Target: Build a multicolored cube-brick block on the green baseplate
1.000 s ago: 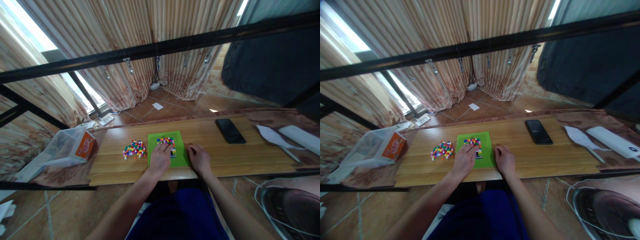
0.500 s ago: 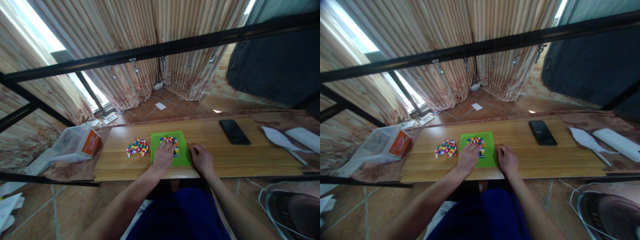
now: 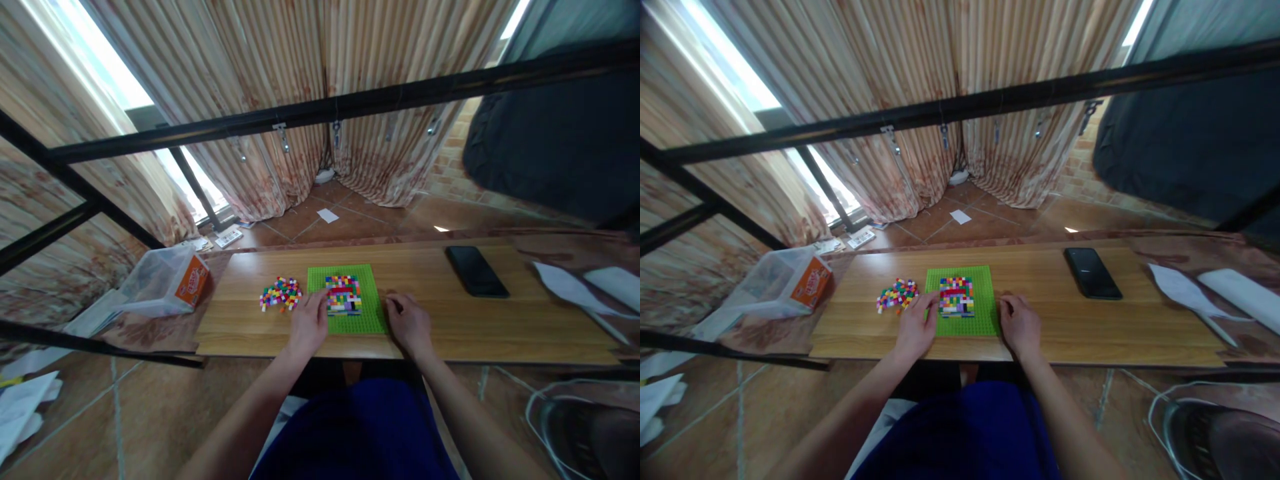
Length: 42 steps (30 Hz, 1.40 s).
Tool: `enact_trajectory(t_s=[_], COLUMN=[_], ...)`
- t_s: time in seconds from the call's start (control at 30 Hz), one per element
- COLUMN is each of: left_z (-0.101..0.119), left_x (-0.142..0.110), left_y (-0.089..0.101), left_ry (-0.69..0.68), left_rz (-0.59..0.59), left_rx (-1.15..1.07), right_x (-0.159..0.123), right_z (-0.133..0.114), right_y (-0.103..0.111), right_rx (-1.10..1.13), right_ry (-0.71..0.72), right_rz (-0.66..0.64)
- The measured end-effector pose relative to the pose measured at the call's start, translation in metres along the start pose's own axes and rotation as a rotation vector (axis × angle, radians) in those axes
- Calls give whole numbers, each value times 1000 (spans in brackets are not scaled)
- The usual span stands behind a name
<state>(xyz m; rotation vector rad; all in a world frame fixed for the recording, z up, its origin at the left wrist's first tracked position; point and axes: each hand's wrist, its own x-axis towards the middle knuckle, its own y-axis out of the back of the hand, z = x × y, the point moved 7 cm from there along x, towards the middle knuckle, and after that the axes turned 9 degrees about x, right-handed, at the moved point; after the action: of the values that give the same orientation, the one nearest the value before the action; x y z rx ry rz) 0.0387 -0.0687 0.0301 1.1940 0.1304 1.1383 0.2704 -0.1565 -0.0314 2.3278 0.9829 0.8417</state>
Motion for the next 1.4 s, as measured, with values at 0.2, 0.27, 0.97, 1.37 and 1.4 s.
enact_trajectory(t_s=[0.2, 0.27, 0.97, 1.37, 1.4], left_z=[-62, -73, -26, 32, 32], left_x=[-35, -41, -2, 31, 31], left_y=[23, 25, 13, -15, -17], left_ry=[165, 186, -50, -124, -117], left_rz=[51, 45, -2, -50, -54], left_rx=[99, 149, 208, 117, 121], right_x=[0, 0, 0, 1, 1], right_z=[2, 3, 1, -1, 0], right_y=[1, 1, 1, 1, 1], right_rx=[12, 4, -15, 17, 17], right_ry=[17, 13, -13, -13, -17], right_rz=[20, 17, 9, 7, 5])
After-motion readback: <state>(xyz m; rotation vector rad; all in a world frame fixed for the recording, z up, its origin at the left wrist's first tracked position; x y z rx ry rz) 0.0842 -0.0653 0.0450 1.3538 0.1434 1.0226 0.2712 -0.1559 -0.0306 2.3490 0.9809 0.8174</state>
